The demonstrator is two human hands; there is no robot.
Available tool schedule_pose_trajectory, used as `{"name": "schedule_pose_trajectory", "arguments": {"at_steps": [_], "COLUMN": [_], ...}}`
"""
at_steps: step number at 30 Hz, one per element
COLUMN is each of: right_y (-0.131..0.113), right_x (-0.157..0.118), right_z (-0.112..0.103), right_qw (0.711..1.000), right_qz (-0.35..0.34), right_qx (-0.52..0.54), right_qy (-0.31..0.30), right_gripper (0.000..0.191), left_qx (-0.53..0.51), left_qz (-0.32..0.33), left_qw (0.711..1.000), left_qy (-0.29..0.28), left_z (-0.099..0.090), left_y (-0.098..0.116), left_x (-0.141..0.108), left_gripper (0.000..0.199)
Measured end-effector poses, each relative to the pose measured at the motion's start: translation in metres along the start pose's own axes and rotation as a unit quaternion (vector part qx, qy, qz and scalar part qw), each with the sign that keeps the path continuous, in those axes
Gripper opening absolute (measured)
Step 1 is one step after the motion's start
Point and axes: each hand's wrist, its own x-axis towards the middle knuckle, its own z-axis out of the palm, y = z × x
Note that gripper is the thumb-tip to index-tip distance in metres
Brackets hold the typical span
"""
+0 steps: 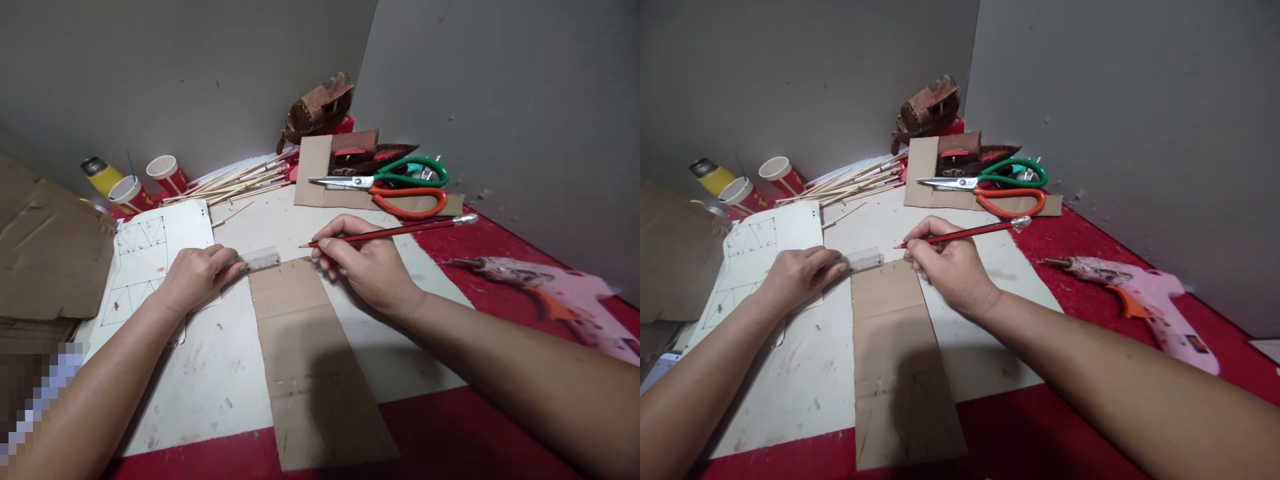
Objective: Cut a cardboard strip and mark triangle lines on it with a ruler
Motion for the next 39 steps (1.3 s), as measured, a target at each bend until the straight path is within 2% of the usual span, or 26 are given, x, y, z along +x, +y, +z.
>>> {"name": "schedule_pose_trajectory", "arguments": {"at_steps": [21,23,26,31,35,39], "right_y": [0.006,0.005,0.002,-0.001,0.001,0.001], "right_x": [-0.006,-0.011,-0.021,-0.028,-0.024,-0.023], "right_z": [-0.003,-0.002,0.001,0.002,0.001,0.002], "right_qw": [0.999,0.998,0.990,0.946,0.943,0.939], "right_qz": [-0.010,-0.006,-0.011,-0.099,-0.097,-0.102], "right_qx": [-0.028,-0.034,-0.070,-0.200,-0.204,-0.210], "right_qy": [-0.038,-0.060,-0.125,-0.235,-0.244,-0.253], "right_gripper": [0.005,0.006,0.007,0.012,0.014,0.014], "left_qx": [0.014,0.015,0.014,0.003,-0.004,-0.005], "left_qz": [-0.008,-0.008,-0.007,-0.001,-0.002,-0.020], "left_qw": [1.000,1.000,1.000,0.999,0.999,0.999], "left_qy": [-0.018,-0.021,-0.027,-0.035,-0.040,-0.039], "left_z": [-0.009,-0.009,-0.010,-0.009,-0.006,-0.002], "left_y": [-0.001,0.000,0.002,0.005,0.007,0.011], "left_x": [-0.008,-0.008,-0.006,-0.005,-0.005,-0.005], "left_gripper": [0.038,0.037,0.034,0.029,0.025,0.031]}}
